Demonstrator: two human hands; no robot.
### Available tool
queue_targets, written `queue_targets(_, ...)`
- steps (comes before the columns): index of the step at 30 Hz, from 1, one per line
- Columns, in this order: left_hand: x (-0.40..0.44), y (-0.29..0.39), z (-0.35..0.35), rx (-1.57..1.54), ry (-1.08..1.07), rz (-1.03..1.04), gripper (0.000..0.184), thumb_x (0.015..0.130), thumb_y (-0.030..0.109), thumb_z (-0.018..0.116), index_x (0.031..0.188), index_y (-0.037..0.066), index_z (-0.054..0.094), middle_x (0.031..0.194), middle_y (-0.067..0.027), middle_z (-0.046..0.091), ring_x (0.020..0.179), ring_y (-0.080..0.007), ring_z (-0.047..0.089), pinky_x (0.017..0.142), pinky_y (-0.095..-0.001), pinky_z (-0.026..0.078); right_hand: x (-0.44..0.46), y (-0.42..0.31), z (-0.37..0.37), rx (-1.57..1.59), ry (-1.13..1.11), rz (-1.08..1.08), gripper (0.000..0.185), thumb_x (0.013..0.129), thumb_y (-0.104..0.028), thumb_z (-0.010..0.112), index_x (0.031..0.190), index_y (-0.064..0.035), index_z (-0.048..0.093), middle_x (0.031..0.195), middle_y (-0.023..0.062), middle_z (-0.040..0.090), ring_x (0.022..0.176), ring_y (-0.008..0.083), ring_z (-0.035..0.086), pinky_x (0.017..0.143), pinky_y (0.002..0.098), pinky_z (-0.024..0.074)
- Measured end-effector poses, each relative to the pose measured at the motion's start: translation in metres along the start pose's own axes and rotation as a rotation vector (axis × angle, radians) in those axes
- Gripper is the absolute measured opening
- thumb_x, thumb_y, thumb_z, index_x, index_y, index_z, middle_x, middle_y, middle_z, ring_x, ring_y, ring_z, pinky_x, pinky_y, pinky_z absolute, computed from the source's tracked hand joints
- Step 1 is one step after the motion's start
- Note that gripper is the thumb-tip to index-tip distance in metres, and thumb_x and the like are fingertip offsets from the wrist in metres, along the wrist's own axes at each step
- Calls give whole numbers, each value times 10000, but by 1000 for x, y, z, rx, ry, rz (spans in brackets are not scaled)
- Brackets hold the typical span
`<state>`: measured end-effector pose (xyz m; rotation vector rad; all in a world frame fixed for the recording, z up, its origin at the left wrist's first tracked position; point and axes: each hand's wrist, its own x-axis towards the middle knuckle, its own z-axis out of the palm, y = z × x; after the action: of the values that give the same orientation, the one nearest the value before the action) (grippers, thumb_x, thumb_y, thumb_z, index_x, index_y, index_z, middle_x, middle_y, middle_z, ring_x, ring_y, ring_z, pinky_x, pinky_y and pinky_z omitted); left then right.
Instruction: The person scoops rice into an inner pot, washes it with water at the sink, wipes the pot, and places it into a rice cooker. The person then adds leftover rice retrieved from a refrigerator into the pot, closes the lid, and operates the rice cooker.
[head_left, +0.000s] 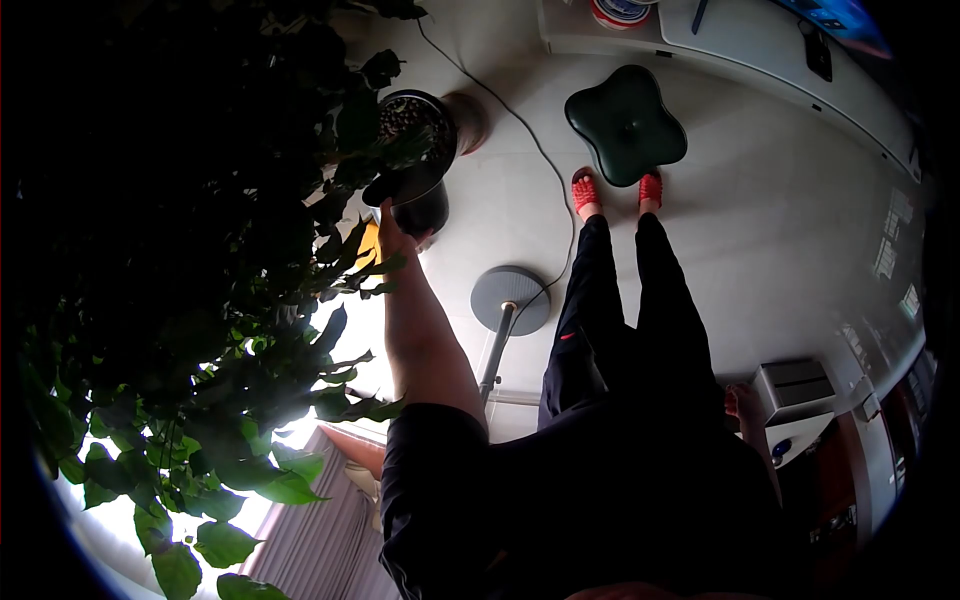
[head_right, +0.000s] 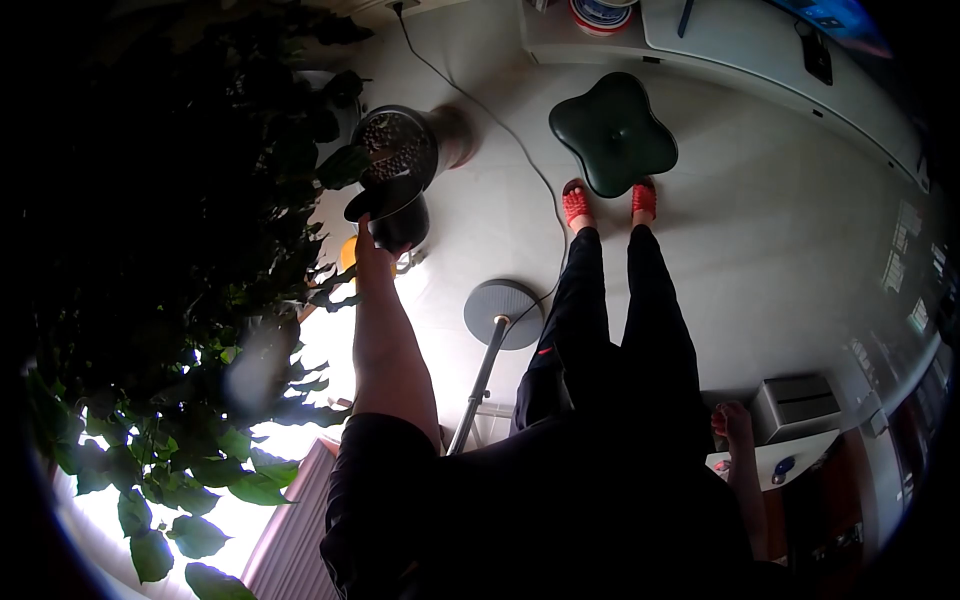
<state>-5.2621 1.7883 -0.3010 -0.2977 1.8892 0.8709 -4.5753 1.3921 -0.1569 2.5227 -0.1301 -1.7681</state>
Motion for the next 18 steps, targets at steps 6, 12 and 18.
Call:
queue_targets(6, 4, 2, -2, 35, -24, 39, 732, 760, 539, 644, 1354, 187, 403, 1385, -122, 387, 1233, -367, 397, 860, -599, 450, 0, 7, 3, 19, -10, 22, 139, 903, -221, 520, 934, -111, 599, 742, 48, 641, 598, 150, 620, 490, 276, 469)
queue_targets(12, 2, 5, -3, 61, -23, 72, 743, 748, 564, 640, 1349, 189, 414, 1376, -102, 419, 1215, -338, 430, 851, -598, 446, 2, 9, 3, 50, -21, 35, 145, 907, -235, 531, 920, -107, 598, 729, 49, 632, 595, 155, 617, 492, 279, 472)
queue_targets(18, 1, 5, -4, 110, -33, 108, 621, 796, 548, 588, 1312, 225, 466, 1361, -103, 439, 1198, -334, 453, 837, -591, 462, 3, 8, 5, 25, -4, 26, 139, 906, -214, 512, 926, -111, 603, 737, 47, 638, 601, 156, 622, 493, 281, 474)
